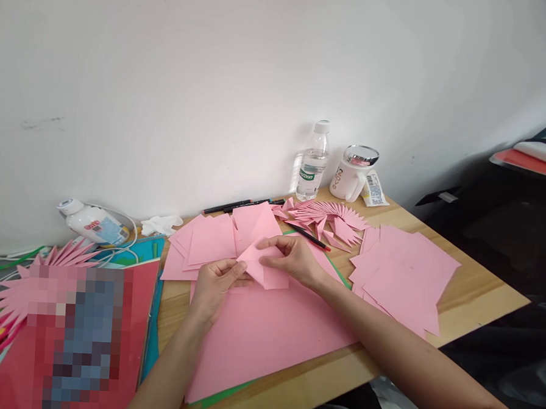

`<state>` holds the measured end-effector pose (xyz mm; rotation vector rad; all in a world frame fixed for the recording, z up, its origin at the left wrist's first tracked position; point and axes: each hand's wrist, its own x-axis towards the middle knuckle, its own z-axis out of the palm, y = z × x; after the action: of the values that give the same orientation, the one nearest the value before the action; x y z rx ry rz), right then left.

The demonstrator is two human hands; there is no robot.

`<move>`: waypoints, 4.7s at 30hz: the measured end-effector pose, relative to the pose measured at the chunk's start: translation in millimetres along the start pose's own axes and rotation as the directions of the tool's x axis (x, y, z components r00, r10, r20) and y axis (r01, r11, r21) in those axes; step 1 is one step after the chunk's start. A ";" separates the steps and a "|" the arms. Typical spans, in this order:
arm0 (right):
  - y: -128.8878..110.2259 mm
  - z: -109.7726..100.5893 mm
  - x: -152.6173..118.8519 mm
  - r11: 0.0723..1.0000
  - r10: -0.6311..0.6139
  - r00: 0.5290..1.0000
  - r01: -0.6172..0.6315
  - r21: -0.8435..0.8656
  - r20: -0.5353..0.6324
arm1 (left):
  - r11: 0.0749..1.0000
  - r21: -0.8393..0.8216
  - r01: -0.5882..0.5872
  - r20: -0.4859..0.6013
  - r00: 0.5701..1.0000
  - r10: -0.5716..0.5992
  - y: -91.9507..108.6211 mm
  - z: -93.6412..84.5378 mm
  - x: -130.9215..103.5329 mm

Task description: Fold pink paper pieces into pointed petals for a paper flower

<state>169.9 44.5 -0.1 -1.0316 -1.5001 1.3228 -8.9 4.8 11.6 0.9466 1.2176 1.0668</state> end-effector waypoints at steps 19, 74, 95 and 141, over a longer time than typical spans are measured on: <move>-0.3 0.5 0.7 0.999 0.034 0.999 -0.034 0.007 0.004 | 0.996 0.056 -0.062 -0.013 0.998 0.063 1.8 -0.8 -0.8; -9.1 7.1 -0.3 0.937 0.258 0.962 -0.225 0.269 -0.093 | 0.997 0.006 0.080 0.150 0.986 -0.080 -9.2 16.4 -7.2; 1.7 3.6 2.2 0.930 0.224 0.970 -0.185 0.317 -0.092 | 0.992 0.118 -0.050 0.181 0.983 0.028 -10.0 20.6 -8.9; 2.9 -4.4 3.7 0.990 0.076 0.949 -0.109 0.092 0.306 | 0.762 0.605 -0.232 0.140 0.973 0.186 -3.0 14.8 -6.6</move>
<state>173.2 49.5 -2.3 -0.8671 -1.5965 1.6699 5.9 -2.4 12.1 1.6514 1.4597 0.7892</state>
